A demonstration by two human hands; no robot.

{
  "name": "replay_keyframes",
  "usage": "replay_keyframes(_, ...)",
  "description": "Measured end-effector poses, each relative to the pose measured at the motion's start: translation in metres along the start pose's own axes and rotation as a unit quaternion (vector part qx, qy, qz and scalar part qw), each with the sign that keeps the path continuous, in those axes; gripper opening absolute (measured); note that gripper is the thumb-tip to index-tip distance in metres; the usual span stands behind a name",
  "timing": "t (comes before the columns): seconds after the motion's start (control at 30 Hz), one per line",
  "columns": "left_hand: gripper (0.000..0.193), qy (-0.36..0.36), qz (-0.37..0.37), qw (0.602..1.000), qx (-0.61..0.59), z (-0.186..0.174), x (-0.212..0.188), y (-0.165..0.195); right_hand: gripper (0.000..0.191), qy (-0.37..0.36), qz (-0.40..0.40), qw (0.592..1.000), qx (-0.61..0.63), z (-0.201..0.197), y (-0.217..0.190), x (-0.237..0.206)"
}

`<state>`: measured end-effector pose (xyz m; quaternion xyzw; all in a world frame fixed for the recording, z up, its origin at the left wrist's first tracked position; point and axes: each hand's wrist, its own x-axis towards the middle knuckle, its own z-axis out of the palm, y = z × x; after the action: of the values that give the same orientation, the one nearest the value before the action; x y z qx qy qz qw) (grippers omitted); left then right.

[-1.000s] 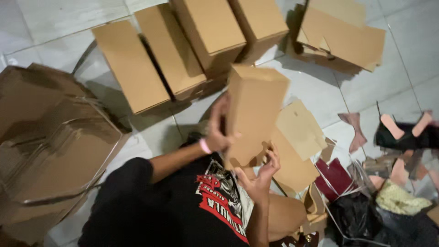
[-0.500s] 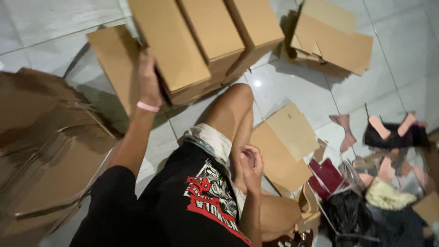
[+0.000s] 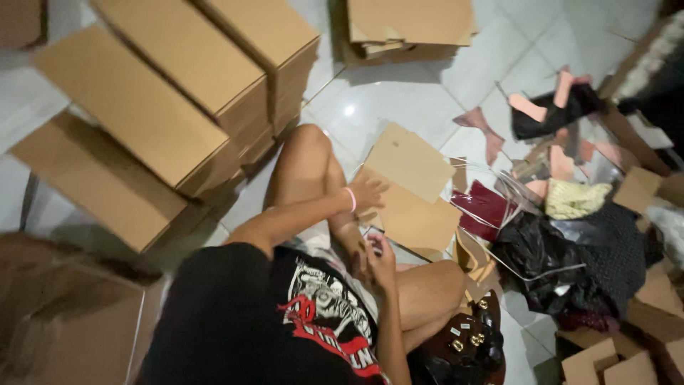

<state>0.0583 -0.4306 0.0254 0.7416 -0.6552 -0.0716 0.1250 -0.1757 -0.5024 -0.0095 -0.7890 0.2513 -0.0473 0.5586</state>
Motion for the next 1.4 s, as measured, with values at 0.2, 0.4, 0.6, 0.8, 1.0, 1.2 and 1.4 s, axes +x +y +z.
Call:
replay_keyframes(0.2, 0.034, -0.121, 0.198, 0.964, 0.129, 0.027, 0.035, -0.010, 0.029, 0.051, -0.011, 0.999, -0.012, -0.001, 0.000, -0.008)
replay_keyframes(0.4, 0.037, 0.070, 0.319, 0.939, 0.112, 0.007, 0.036, -0.025, 0.035, 0.041, -0.066, 0.988, -0.135, -0.001, -0.018, 0.008)
replay_keyframes(0.6, 0.065, 0.102, 0.223, 0.967, -0.070, -0.050, 0.031, -0.002, 0.052, 0.308, -0.144, 0.816, -0.468, -0.056, -0.035, 0.023)
replay_keyframes(0.8, 0.060, 0.258, -0.014, 0.858, -0.445, -0.059, 0.000, -0.014, 0.050, 0.124, -0.081, 0.851, -0.505, -0.138, -0.042, 0.038)
replay_keyframes(1.0, 0.053, 0.268, -0.146, 0.851, -0.428, 0.015, 0.000, -0.021, 0.047, -0.003, -0.022, 0.876, -0.482, -0.127, -0.048, 0.069)
replay_keyframes(1.2, 0.050, 0.287, -0.049, 0.923, -0.252, 0.036, 0.003, -0.001, 0.048, 0.110, -0.050, 0.854, -0.506, -0.106, -0.041, 0.079)
replay_keyframes(1.4, 0.040, 0.138, -0.015, 0.986, -0.095, 0.014, 0.006, -0.019, 0.017, 0.295, -0.224, 0.793, -0.485, -0.089, -0.022, 0.042)
